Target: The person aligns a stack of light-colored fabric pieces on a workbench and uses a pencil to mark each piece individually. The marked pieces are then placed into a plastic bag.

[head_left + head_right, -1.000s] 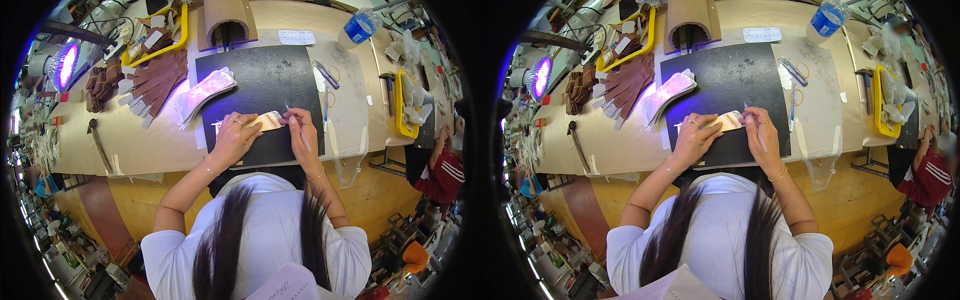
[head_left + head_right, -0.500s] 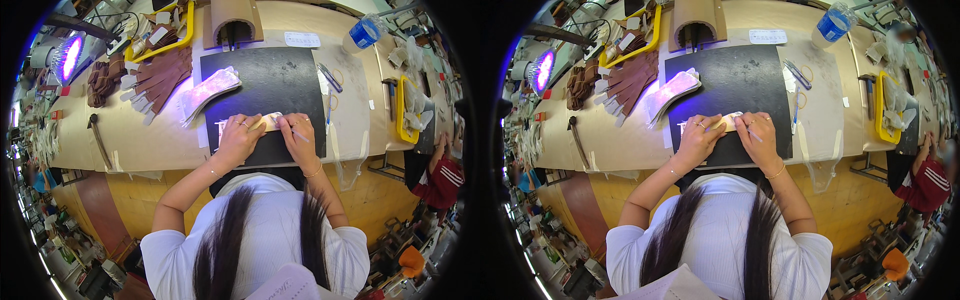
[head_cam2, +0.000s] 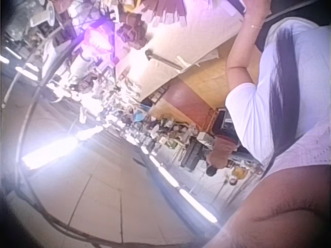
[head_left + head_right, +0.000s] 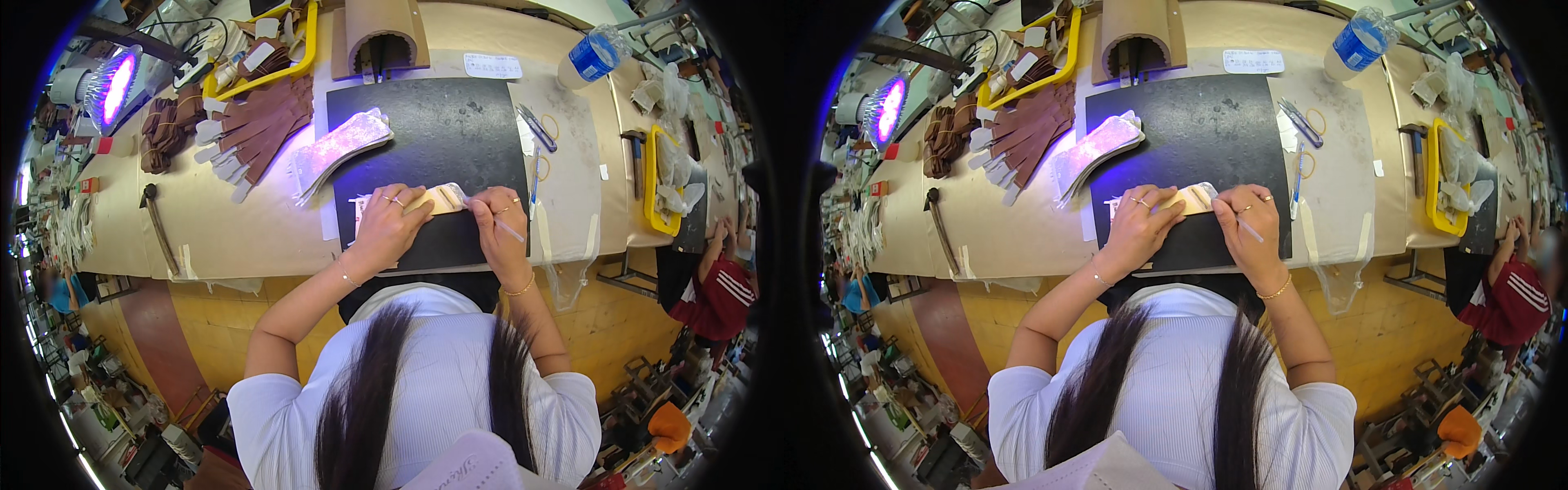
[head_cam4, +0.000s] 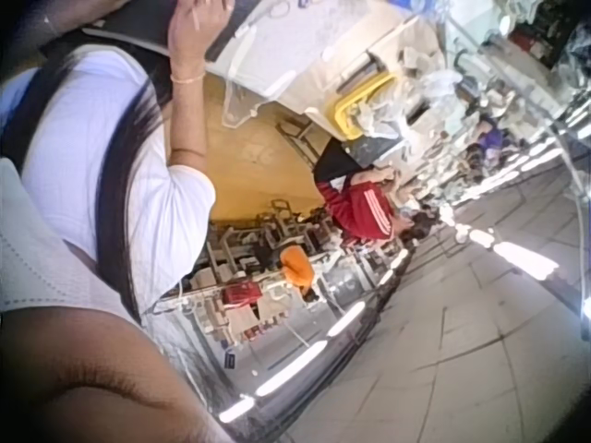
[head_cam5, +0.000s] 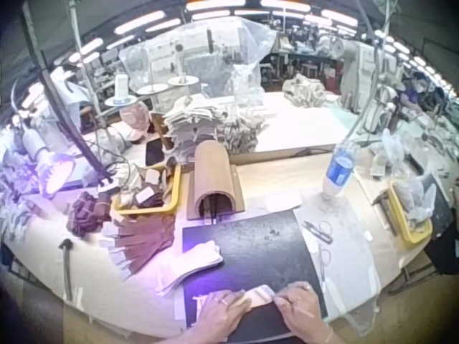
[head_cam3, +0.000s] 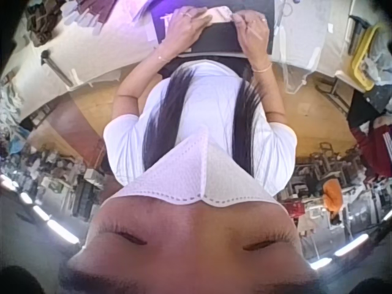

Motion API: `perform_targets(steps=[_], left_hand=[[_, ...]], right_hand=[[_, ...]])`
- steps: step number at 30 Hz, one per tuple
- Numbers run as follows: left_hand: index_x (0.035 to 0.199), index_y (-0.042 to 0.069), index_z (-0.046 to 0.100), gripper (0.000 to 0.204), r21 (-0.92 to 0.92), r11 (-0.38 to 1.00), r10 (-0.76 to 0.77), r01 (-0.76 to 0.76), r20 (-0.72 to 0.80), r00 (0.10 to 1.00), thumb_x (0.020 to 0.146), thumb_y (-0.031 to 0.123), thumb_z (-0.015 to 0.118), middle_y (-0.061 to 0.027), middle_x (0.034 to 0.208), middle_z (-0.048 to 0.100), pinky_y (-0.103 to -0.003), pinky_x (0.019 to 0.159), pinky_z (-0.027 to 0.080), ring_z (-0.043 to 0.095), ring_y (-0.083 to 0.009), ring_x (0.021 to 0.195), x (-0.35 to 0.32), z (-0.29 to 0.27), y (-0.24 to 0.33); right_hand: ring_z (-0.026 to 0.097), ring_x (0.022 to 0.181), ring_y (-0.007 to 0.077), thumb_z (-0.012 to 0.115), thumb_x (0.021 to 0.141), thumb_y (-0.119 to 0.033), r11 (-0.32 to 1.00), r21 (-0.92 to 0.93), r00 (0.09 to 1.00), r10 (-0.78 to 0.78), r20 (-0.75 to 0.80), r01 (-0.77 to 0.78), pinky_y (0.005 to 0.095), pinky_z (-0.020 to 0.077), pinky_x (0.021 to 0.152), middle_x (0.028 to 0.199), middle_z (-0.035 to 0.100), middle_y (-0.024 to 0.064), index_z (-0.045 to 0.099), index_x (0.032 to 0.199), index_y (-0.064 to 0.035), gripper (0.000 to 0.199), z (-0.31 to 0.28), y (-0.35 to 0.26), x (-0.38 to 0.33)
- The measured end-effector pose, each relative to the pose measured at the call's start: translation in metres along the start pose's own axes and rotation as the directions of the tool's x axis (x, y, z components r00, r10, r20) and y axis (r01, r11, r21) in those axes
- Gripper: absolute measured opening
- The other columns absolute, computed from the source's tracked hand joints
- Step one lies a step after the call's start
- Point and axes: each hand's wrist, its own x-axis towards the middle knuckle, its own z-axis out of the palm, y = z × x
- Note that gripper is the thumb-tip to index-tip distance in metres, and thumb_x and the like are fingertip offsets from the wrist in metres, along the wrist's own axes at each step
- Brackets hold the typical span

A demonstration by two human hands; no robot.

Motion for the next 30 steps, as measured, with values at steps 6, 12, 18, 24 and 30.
perform_targets(steps=[6,12,18,24,30], left_hand=[[0.107,0.007,0.07,0.029,-0.111,0.994,-0.014,0.015,0.013,1.0,0.08,0.013,0.078,-0.0098,0.109,0.064,-0.043,0.088,0.048,0.061,-0.0299,0.102,0.001,-0.002,-0.001],[0.114,0.006,0.067,0.035,-0.123,0.987,-0.092,0.103,0.091,0.992,0.081,0.011,0.078,-0.01,0.111,0.062,-0.042,0.092,0.047,0.059,-0.0309,0.105,0.006,-0.006,-0.001],[0.113,0.006,0.067,0.034,-0.17,0.978,-0.098,0.121,0.138,0.986,0.081,0.01,0.077,-0.0098,0.11,0.061,-0.042,0.092,0.046,0.057,-0.0311,0.104,0.007,-0.008,-0.002],[0.104,0.006,0.066,0.026,-0.155,0.986,-0.041,0.055,0.094,0.995,0.081,0.009,0.077,-0.0106,0.108,0.06,-0.043,0.089,0.047,0.058,-0.0314,0.103,0.006,-0.008,0.0],[0.099,0.007,0.063,0.016,-0.081,0.994,0.079,-0.072,0.089,0.993,0.085,0.01,0.069,-0.0117,0.106,0.059,-0.042,0.083,0.05,0.061,-0.0306,0.095,0.002,-0.005,0.003]], right_hand=[[0.068,0.094,0.0208,0.052,0.107,-0.027,0.878,0.408,0.963,0.27,0.009,-0.25,0.0309,0.0511,0.084,0.102,0.059,0.0099,0.059,0.111,-0.0003,0.028,0.016,-0.001,-0.009],[0.071,0.096,0.0221,0.052,0.107,-0.024,0.884,0.403,0.964,0.267,-0.017,-0.237,0.0316,0.0531,0.083,0.106,0.059,0.0119,0.059,0.114,0.0001,0.026,0.02,0.006,-0.012],[0.071,0.093,0.0239,0.054,0.107,-0.021,0.907,0.356,0.968,0.251,-0.03,-0.224,0.0327,0.0543,0.08,0.105,0.06,0.0134,0.06,0.114,-0.0002,0.023,0.016,0.005,-0.011],[0.07,0.099,0.0215,0.05,0.108,-0.026,0.893,0.374,0.966,0.258,0.027,-0.249,0.0307,0.0514,0.085,0.109,0.057,0.0108,0.058,0.116,0.0005,0.028,0.013,0.005,-0.012],[0.07,0.102,0.0217,0.048,0.109,-0.029,0.828,0.482,0.958,0.264,0.115,-0.286,0.0302,0.0501,0.088,0.113,0.053,0.0101,0.056,0.118,0.0007,0.032,0.015,0.004,-0.012]])
